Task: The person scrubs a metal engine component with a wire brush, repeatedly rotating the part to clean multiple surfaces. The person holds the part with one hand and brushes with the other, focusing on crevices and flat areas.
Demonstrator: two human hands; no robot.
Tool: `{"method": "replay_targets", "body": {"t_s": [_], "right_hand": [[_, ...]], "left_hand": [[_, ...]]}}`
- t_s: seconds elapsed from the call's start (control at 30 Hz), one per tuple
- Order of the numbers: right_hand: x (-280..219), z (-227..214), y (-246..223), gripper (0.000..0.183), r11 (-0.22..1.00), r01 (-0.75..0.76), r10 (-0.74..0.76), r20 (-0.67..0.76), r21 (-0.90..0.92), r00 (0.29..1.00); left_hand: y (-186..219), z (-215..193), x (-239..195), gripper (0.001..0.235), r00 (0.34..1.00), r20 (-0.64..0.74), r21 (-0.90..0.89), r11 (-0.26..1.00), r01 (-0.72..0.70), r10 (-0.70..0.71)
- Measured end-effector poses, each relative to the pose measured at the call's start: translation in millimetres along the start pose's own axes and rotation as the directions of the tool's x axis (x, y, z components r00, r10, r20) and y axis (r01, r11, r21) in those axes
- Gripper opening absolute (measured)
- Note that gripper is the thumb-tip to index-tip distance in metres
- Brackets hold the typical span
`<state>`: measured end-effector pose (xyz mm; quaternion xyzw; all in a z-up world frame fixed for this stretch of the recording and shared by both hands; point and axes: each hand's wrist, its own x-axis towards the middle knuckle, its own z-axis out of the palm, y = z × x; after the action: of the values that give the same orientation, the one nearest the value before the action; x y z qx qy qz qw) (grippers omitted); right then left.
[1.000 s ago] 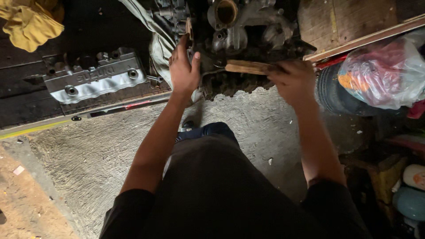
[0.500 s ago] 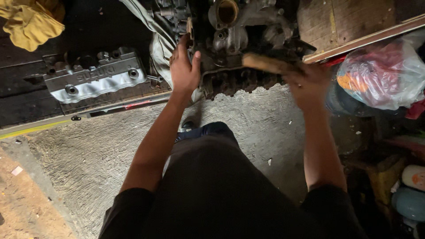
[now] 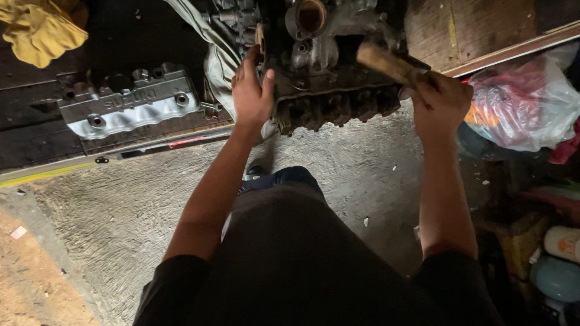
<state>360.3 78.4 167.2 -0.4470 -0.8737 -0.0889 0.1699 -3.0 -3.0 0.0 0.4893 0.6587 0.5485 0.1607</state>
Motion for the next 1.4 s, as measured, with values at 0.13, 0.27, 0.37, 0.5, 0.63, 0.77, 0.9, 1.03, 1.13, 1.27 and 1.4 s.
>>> {"method": "replay_targets", "body": {"t_s": [0.13, 0.27, 0.37, 0.5, 0.63, 0.77, 0.9, 1.03, 1.13, 1.27, 1.4], "right_hand": [[-5.4, -0.1, -11.1, 0.011, 0.957, 0.272, -0.276, -0.027, -0.103, 0.961], [-5.4, 21.1, -29.3, 0.021, 0.937, 0.344, -0.345, -0.006, -0.057, 0.938], [-3.1, 38.0, -32.9, 0.019, 0.957, 0.290, -0.290, 0.035, -0.016, 0.956], [-2.1, 41.5, -16.0, 0.015, 0.956, 0.284, -0.282, 0.030, -0.074, 0.959], [-15.2, 31.2, -1.4, 0.025, 0.991, 0.131, -0.133, -0.063, -0.036, 0.989], [-19.6, 21.3, -3.8, 0.026, 0.973, 0.219, -0.225, -0.097, -0.072, 0.970], [-20.0, 33.0, -23.3, 0.021, 0.957, 0.286, -0.284, -0.031, 0.045, 0.958], [-10.6, 43.3, -28.2, 0.007, 0.937, 0.325, -0.329, -0.011, -0.128, 0.944], [-11.3, 39.8, -18.8, 0.016, 0.942, 0.288, -0.295, -0.015, -0.169, 0.955], [-21.6, 28.4, -4.2, 0.026, 0.978, 0.148, -0.154, -0.026, -0.148, 0.988], [-32.4, 35.4, -14.1, 0.027, 0.991, 0.128, -0.128, -0.010, 0.037, 0.992]], "left_hand": [[1.3, 0.5, 2.8, 0.061, 0.999, -0.004, 0.013, 0.999, -0.033, 0.033], [3.0, -1.2, 1.0, 0.062, 1.000, -0.004, -0.006, 1.000, -0.024, 0.024], [3.7, -2.2, 0.5, 0.060, 1.000, -0.012, -0.006, 1.000, -0.029, 0.029], [5.1, -0.3, 1.6, 0.057, 0.999, -0.021, -0.015, 0.999, -0.039, 0.039], [2.9, -1.8, -1.6, 0.056, 0.998, 0.003, 0.010, 0.998, -0.059, 0.059], [3.2, 1.9, 3.3, 0.057, 0.998, 0.021, 0.069, 0.996, -0.056, 0.054], [0.6, 1.4, 0.6, 0.059, 0.999, 0.037, 0.057, 0.998, -0.025, 0.023], [2.4, 1.2, 1.4, 0.059, 0.998, 0.014, 0.041, 0.997, -0.062, 0.062], [2.8, 0.2, 0.2, 0.056, 1.000, -0.011, -0.010, 1.000, -0.020, 0.020], [0.5, 2.3, 0.9, 0.058, 0.999, 0.009, -0.007, 0.999, 0.035, -0.035], [-0.4, 1.6, 3.9, 0.055, 0.998, -0.005, -0.045, 0.997, 0.061, -0.062]]}}
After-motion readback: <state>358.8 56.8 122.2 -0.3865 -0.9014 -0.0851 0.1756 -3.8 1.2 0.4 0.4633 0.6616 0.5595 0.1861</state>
